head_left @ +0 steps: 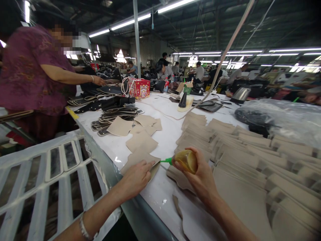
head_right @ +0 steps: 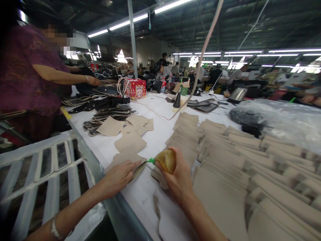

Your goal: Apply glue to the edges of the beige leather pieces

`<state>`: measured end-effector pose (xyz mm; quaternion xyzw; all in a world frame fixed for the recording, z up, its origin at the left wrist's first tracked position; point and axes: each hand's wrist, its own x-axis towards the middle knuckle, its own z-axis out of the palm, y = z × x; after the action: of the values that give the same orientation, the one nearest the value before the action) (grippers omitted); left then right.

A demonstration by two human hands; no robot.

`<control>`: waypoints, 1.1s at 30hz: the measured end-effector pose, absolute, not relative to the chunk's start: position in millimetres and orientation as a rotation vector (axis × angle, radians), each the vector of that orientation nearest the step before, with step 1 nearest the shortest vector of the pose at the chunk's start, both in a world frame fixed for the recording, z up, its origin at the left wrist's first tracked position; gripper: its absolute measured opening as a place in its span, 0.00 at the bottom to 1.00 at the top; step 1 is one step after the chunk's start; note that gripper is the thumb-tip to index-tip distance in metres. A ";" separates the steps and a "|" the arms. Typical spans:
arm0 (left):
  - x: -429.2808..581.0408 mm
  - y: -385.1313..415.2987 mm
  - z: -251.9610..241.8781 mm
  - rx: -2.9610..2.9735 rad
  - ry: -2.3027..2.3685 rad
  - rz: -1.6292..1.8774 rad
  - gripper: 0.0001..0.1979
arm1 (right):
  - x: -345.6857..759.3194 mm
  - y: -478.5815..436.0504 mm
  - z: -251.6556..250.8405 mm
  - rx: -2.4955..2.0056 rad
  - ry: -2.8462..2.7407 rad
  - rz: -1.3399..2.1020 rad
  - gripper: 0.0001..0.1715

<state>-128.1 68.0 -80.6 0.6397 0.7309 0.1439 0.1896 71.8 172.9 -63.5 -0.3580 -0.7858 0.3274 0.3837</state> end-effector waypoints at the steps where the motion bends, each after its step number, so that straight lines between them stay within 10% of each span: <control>1: -128.1 67.9 -80.8 1.795 2.058 0.404 0.27 | 71.8 173.6 -63.8 -0.917 -1.999 0.818 0.25; 17: -139.6 59.5 -83.0 1.634 2.239 0.620 0.22 | 119.6 161.9 -46.1 -0.864 -1.017 1.942 0.23; 22: -157.6 51.7 -86.4 1.426 2.687 0.393 0.22 | 138.6 159.7 -35.3 -0.921 -0.539 1.964 0.23; 33: -183.8 64.6 -54.7 0.735 1.773 1.150 0.21 | 179.4 167.4 14.2 -0.901 0.004 1.826 0.17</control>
<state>-183.8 64.6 -54.7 0.2953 0.7127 0.4624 0.4370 179.4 167.4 14.2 -0.3767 0.0015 0.7631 0.5251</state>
